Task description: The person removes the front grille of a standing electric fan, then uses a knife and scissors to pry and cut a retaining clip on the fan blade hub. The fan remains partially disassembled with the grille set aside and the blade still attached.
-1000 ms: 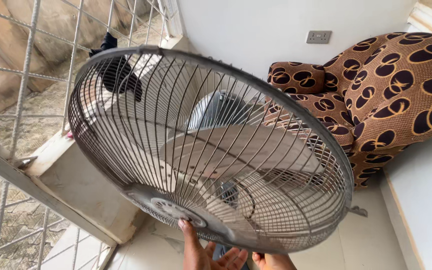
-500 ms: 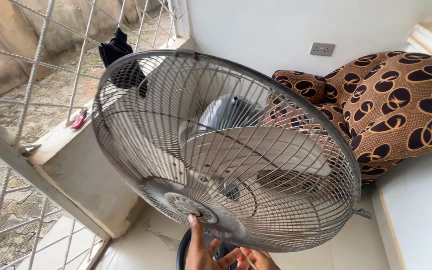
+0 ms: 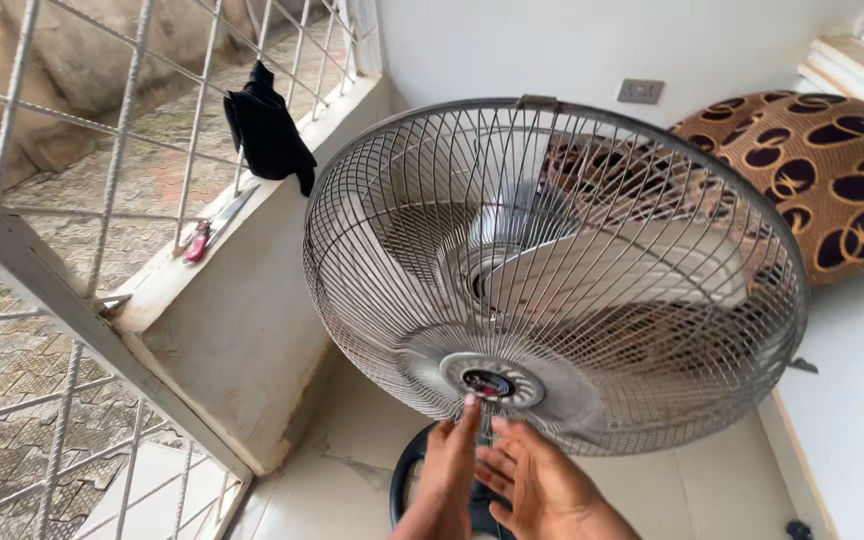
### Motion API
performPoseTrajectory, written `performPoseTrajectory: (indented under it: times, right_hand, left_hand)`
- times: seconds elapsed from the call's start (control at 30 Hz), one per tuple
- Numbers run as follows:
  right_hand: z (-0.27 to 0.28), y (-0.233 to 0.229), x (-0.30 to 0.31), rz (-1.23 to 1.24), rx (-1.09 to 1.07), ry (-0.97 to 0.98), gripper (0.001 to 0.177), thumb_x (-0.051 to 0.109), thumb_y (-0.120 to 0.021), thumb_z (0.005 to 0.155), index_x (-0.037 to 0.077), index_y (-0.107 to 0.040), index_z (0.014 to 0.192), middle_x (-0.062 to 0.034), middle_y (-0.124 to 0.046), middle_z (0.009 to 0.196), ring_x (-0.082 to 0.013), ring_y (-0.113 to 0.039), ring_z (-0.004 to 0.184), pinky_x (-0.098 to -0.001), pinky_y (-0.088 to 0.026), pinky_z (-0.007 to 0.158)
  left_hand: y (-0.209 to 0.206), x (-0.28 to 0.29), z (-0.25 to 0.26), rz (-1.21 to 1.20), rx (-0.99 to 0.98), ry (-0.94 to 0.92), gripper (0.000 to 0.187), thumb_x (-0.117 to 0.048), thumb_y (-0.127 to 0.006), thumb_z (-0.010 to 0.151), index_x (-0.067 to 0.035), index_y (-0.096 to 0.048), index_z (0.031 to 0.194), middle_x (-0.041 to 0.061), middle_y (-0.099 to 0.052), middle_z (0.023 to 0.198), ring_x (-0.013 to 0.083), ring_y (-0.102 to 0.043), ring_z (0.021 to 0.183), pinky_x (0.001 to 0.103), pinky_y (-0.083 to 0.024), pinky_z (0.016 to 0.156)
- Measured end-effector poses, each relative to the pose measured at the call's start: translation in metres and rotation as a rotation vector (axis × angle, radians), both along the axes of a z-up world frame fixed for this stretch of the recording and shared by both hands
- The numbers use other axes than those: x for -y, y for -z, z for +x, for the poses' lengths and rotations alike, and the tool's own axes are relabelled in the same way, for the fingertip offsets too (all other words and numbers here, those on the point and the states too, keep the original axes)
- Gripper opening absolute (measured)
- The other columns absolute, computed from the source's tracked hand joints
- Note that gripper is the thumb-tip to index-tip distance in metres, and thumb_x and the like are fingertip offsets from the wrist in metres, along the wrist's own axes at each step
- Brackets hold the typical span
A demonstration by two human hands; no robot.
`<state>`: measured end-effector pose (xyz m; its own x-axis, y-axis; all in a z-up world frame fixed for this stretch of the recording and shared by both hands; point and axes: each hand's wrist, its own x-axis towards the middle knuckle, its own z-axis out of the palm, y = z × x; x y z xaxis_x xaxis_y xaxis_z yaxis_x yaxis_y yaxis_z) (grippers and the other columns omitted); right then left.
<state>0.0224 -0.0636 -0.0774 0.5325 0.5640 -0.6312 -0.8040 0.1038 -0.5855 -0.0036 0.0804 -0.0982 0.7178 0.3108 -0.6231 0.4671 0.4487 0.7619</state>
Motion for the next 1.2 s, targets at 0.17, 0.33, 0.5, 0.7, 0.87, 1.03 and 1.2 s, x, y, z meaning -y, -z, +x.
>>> performPoseTrajectory:
  times: [0.17,0.33,0.5,0.7,0.87,1.03,1.2]
  right_hand:
    - [-0.026,-0.080,-0.009,0.145,-0.146,0.344,0.125,0.069,-0.073,0.064,-0.010,-0.028,0.150,-0.0249,-0.047,0.146,-0.0343,-0.050,0.135,-0.0518,-0.035,0.110]
    - [-0.035,-0.137,-0.010,0.292,-0.154,0.558,0.119,0.060,-0.079,0.064,-0.016,-0.035,0.144,-0.0243,-0.052,0.138,-0.0350,-0.054,0.129,-0.0481,-0.043,0.109]
    - [-0.039,-0.145,-0.016,0.318,-0.171,0.584,0.115,0.060,-0.081,0.066,-0.019,-0.040,0.138,-0.0204,-0.054,0.124,-0.0275,-0.056,0.117,-0.0435,-0.049,0.102]
    - [-0.039,-0.144,-0.020,0.300,-0.177,0.648,0.107,0.057,-0.081,0.065,-0.014,-0.043,0.136,-0.0154,-0.056,0.121,-0.0258,-0.057,0.116,-0.0425,-0.050,0.098]
    - [-0.052,-0.142,-0.041,0.201,-0.037,0.670,0.093,0.052,-0.083,0.067,0.006,-0.045,0.138,-0.0083,-0.047,0.126,-0.0237,-0.055,0.115,-0.0417,-0.050,0.088]
    - [-0.056,-0.128,-0.073,-0.053,-0.007,0.835,0.089,0.051,-0.084,0.059,0.027,-0.052,0.139,-0.0050,-0.044,0.141,-0.0256,-0.052,0.120,-0.0412,-0.047,0.083]
    - [-0.052,-0.128,-0.114,-0.057,-0.134,1.089,0.100,0.052,-0.082,0.061,0.027,-0.041,0.149,-0.0100,-0.035,0.150,-0.0285,-0.048,0.125,-0.0437,-0.049,0.090]
  left_hand:
    - [-0.051,-0.052,-0.019,-0.077,-0.132,0.006,0.088,-0.071,-0.054,0.089,-0.019,-0.039,0.159,0.004,-0.036,0.165,0.0237,-0.029,0.150,0.055,-0.025,0.119]
    - [-0.067,-0.077,-0.019,-0.095,-0.087,-0.144,0.077,-0.064,-0.055,0.092,-0.018,-0.047,0.152,0.002,-0.049,0.157,0.0260,-0.044,0.142,0.055,-0.031,0.115]
    - [-0.064,-0.092,-0.021,-0.123,-0.042,-0.212,0.065,-0.059,-0.054,0.095,-0.019,-0.055,0.147,0.000,-0.056,0.147,0.0220,-0.048,0.137,0.052,-0.033,0.113]
    - [-0.056,-0.105,-0.021,-0.154,-0.029,-0.226,0.060,-0.058,-0.049,0.098,-0.019,-0.062,0.141,-0.001,-0.059,0.144,0.0220,-0.051,0.131,0.049,-0.040,0.108]
    - [-0.028,-0.133,-0.013,-0.272,-0.057,-0.242,0.070,-0.066,-0.035,0.103,-0.012,-0.060,0.140,0.006,-0.061,0.138,0.0280,-0.053,0.124,0.049,-0.042,0.104]
    - [0.003,-0.168,0.036,-0.373,-0.174,-0.191,0.073,-0.067,-0.033,0.105,-0.008,-0.058,0.140,0.012,-0.060,0.131,0.0313,-0.055,0.122,0.045,-0.046,0.102]
    - [0.019,-0.198,0.075,-0.345,-0.175,0.117,0.064,-0.059,-0.041,0.105,-0.004,-0.060,0.133,0.012,-0.059,0.127,0.0289,-0.055,0.115,0.044,-0.048,0.099]
